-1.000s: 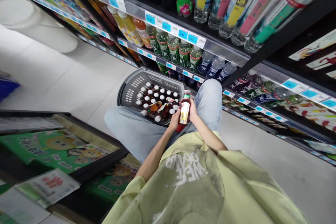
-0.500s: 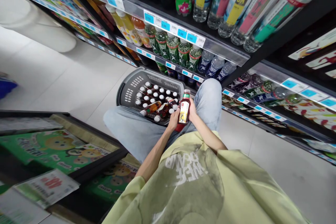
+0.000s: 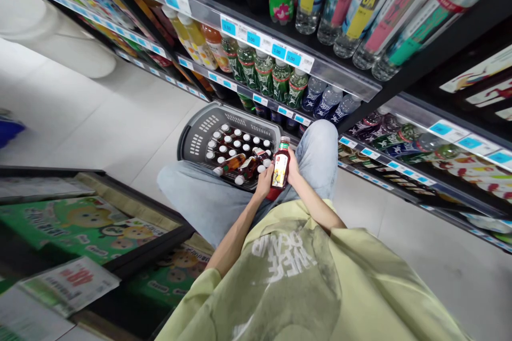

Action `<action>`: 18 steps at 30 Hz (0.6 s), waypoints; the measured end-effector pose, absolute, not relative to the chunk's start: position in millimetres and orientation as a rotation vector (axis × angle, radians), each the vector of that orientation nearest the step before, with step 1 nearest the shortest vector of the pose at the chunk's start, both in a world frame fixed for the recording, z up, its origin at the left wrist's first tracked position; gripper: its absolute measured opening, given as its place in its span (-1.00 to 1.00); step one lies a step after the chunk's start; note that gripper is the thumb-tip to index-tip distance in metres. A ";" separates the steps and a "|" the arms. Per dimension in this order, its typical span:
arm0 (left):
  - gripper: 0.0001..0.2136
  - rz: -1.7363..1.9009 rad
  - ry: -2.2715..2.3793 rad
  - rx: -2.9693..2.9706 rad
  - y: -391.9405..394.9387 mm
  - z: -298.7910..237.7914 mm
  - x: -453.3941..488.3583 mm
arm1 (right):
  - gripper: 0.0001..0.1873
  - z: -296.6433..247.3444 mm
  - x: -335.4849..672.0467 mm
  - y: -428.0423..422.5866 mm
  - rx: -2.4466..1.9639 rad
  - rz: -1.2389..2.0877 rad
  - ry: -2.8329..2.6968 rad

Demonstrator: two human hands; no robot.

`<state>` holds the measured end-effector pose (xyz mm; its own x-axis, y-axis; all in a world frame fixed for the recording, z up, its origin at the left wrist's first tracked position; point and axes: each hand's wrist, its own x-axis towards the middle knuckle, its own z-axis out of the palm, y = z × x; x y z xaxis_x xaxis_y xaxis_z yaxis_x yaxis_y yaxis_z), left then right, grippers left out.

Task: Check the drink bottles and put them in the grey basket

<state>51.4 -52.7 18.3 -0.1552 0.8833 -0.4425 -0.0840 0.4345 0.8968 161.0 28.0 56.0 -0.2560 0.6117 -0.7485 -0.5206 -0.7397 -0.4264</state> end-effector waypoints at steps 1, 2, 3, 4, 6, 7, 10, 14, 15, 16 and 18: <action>-0.27 1.001 1.490 0.750 -52.7 18.9 51.6 | -0.37 56.3 160.7 27.9 -1.273 2.036 -0.116; -0.27 1.003 1.498 0.750 -52.8 19.2 51.7 | -0.37 56.6 160.4 27.9 -1.272 2.030 -0.114; -0.28 1.008 1.503 0.746 -52.9 19.3 51.7 | -0.38 56.9 160.0 27.8 -1.268 2.025 -0.114; -0.29 1.012 1.506 0.742 -53.0 19.1 51.5 | -0.40 57.1 159.6 27.6 -1.265 2.019 -0.113; -0.33 1.012 1.516 0.745 -53.0 18.1 50.5 | -0.43 57.2 158.6 27.4 -1.262 2.003 -0.103; -0.35 1.009 1.525 0.753 -53.0 17.5 49.7 | -0.45 57.0 158.2 27.2 -1.265 1.995 -0.095; -0.44 0.989 1.579 0.793 -52.4 16.2 47.3 | -0.54 55.6 156.6 26.9 -1.296 1.963 -0.077; -0.59 0.967 1.669 0.837 -51.1 17.2 45.8 | -0.61 51.0 155.2 26.9 -1.362 1.914 -0.078; -0.61 0.969 1.679 0.840 -50.8 17.6 45.6 | -0.62 49.3 155.2 27.0 -1.372 1.905 -0.082; -0.64 0.973 1.684 0.840 -50.4 17.8 45.4 | -0.62 47.5 155.4 27.0 -1.379 1.898 -0.088; -0.67 0.979 1.683 0.847 -49.8 17.8 44.7 | -0.63 43.5 156.3 27.0 -1.380 1.890 -0.103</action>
